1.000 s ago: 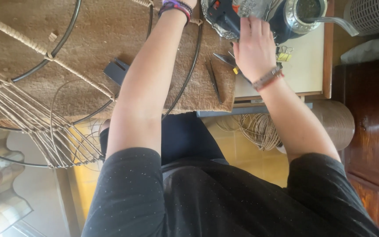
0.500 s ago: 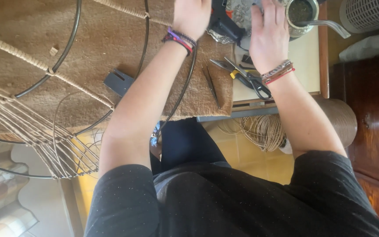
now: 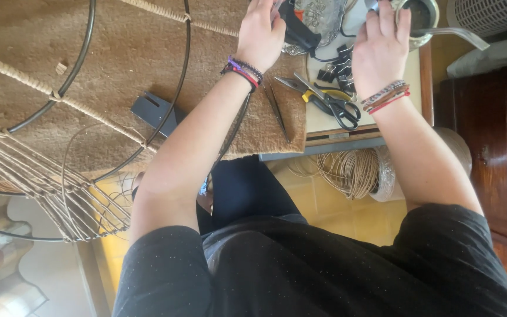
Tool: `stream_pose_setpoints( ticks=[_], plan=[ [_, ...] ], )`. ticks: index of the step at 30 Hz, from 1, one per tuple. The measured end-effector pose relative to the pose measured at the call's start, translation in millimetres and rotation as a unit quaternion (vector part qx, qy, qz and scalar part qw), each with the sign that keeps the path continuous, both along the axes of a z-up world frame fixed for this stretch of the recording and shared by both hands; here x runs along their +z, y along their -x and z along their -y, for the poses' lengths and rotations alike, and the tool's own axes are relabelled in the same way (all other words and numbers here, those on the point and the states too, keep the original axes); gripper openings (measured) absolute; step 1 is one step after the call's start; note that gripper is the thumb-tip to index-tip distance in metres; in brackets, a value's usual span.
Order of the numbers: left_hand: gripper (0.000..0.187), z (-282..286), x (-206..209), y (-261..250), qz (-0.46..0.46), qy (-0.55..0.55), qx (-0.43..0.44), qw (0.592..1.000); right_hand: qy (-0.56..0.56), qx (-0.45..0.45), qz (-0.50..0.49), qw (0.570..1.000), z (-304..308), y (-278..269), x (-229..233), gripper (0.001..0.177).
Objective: Weaving and securing twine onto a circular metal frame using a hot glue gun, staple gun, and scissors to create a decorative item.
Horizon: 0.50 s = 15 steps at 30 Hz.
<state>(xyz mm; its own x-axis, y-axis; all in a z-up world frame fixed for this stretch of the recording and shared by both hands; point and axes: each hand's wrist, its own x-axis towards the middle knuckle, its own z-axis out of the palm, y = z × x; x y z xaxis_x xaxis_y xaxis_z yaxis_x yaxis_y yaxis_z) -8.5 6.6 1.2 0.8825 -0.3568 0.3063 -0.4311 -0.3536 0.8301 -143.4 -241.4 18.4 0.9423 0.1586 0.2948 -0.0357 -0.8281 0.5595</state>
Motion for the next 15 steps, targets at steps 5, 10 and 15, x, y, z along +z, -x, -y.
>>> stream_pose_setpoints(
  ticks=[5,10,15],
  plan=[
    [0.043,-5.2,10.7,8.0,-0.033,0.007,-0.015,0.999,0.024,-0.035,-0.036,0.998,22.3,10.1,-12.9,0.027],
    [0.039,-13.0,32.9,27.6,-0.078,-0.021,0.006,0.997,-0.136,0.025,-0.035,0.990,-20.4,-19.5,40.3,0.027],
    [0.044,-46.2,54.1,54.4,-0.042,-0.065,0.016,0.997,-0.399,0.124,-0.149,0.896,-74.9,-49.1,56.3,0.031]
  ],
)
